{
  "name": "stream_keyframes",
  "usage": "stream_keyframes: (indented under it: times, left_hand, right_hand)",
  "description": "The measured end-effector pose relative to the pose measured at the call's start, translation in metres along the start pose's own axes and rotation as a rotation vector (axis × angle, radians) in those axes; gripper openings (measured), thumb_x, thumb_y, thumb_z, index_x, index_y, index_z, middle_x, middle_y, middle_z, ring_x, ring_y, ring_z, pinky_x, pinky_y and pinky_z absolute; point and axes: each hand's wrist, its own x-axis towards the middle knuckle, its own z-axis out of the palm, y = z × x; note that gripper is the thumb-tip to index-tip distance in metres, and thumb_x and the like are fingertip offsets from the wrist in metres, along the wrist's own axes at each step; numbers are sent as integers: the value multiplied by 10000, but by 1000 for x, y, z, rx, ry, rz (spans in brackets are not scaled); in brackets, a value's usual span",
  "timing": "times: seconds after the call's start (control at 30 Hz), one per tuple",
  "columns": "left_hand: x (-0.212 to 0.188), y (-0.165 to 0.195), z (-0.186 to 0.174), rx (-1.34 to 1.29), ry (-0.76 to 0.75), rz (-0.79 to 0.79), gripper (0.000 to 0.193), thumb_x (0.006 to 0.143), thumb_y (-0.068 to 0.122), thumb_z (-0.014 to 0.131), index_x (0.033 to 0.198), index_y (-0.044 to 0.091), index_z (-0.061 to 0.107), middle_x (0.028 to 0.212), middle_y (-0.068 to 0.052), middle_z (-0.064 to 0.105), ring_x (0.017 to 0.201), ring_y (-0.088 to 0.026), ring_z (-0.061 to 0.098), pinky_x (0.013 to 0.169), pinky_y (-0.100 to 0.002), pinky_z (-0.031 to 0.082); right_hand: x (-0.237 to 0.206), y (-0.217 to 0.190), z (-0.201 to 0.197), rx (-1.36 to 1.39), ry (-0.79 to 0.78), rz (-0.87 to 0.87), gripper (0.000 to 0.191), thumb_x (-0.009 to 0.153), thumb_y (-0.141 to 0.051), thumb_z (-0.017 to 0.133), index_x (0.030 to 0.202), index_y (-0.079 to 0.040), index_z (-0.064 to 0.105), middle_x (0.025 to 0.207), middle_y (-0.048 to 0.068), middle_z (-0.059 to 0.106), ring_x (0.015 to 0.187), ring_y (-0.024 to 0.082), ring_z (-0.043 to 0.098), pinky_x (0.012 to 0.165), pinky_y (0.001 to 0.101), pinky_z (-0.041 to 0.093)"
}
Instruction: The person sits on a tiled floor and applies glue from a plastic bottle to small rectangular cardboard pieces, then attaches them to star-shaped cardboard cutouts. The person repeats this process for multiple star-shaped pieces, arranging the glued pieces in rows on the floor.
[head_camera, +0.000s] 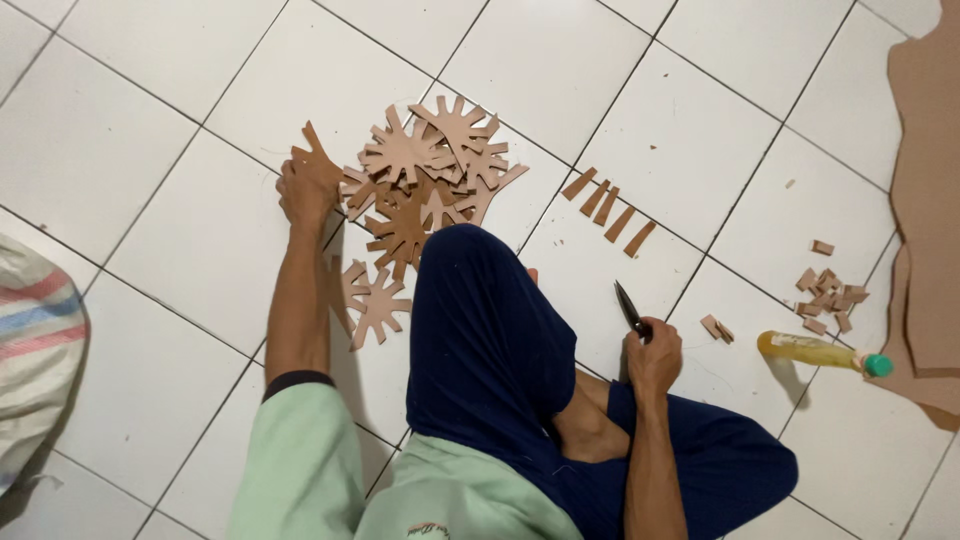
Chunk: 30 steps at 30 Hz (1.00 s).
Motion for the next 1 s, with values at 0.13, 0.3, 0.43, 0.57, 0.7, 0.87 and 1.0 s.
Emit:
stream_keyframes:
  times: [0.13, 0.3, 0.43, 0.57, 0.7, 0.87, 1.0]
  left_hand:
    - [4, -22, -3, -41, -110, -131, 690, 668, 318, 949, 1214, 22, 650, 1213, -174, 643, 1080, -382, 623, 893, -523, 523]
    - [-2, -10, -4, -420, 36, -165, 368, 792, 160, 909, 1100, 50, 740, 1118, -136, 757, 984, -272, 749, 876, -425, 613]
    - [-22, 47, 0, -639, 341, 398, 252, 766, -113, 695, 993, -5, 712, 1066, -163, 702, 1007, -284, 691, 882, -424, 579]
    - [-79, 127, 11, -924, -168, 511, 407, 714, -203, 529, 1008, 1, 723, 995, -66, 740, 987, -198, 712, 903, -335, 573]
    - [-178, 217, 67, -890, -725, 662, 300, 830, -74, 752, 1114, 23, 769, 1085, -104, 767, 983, -200, 703, 864, -326, 543]
    - [-244, 273, 144, -893, -1046, 593, 447, 948, -68, 422, 1326, -5, 651, 1268, -122, 730, 1222, -220, 686, 1002, -338, 554]
    - [-248, 310, 169, -935, -1203, 382, 393, 1030, 0, 448, 1373, -42, 635, 1369, -171, 683, 1230, -250, 662, 1047, -343, 530]
  right_hand:
    - [9, 0, -2, 17, 47, -131, 289, 812, -100, 725, 1092, -27, 719, 1107, 159, 678, 1059, 357, 617, 969, 472, 505]
    - [13, 5, -9, 215, 51, -8, 288, 841, -155, 742, 1095, -23, 707, 1086, 137, 674, 1035, 315, 634, 945, 453, 520]
    - [18, 32, -29, 1104, 172, 352, 365, 959, -302, 693, 1203, -35, 644, 1103, 90, 672, 1088, 253, 647, 965, 437, 563]
    - [27, 79, -69, 2037, 246, 554, 827, 923, -591, 685, 1418, 22, 431, 1247, 166, 599, 1204, 287, 608, 1036, 526, 613]
    - [44, 109, -109, 2466, 295, 629, 1278, 744, -744, 686, 1533, 161, 249, 1358, 301, 538, 1200, 380, 617, 956, 458, 629]
    - [78, 143, -125, 2663, 389, 722, 1314, 702, -644, 772, 1561, 90, 100, 1390, 333, 495, 1197, 398, 635, 847, 362, 652]
    - [99, 165, -128, 2950, 400, 696, 1126, 921, -499, 767, 1585, 120, 100, 1372, 230, 552, 1186, 318, 663, 869, 338, 655]
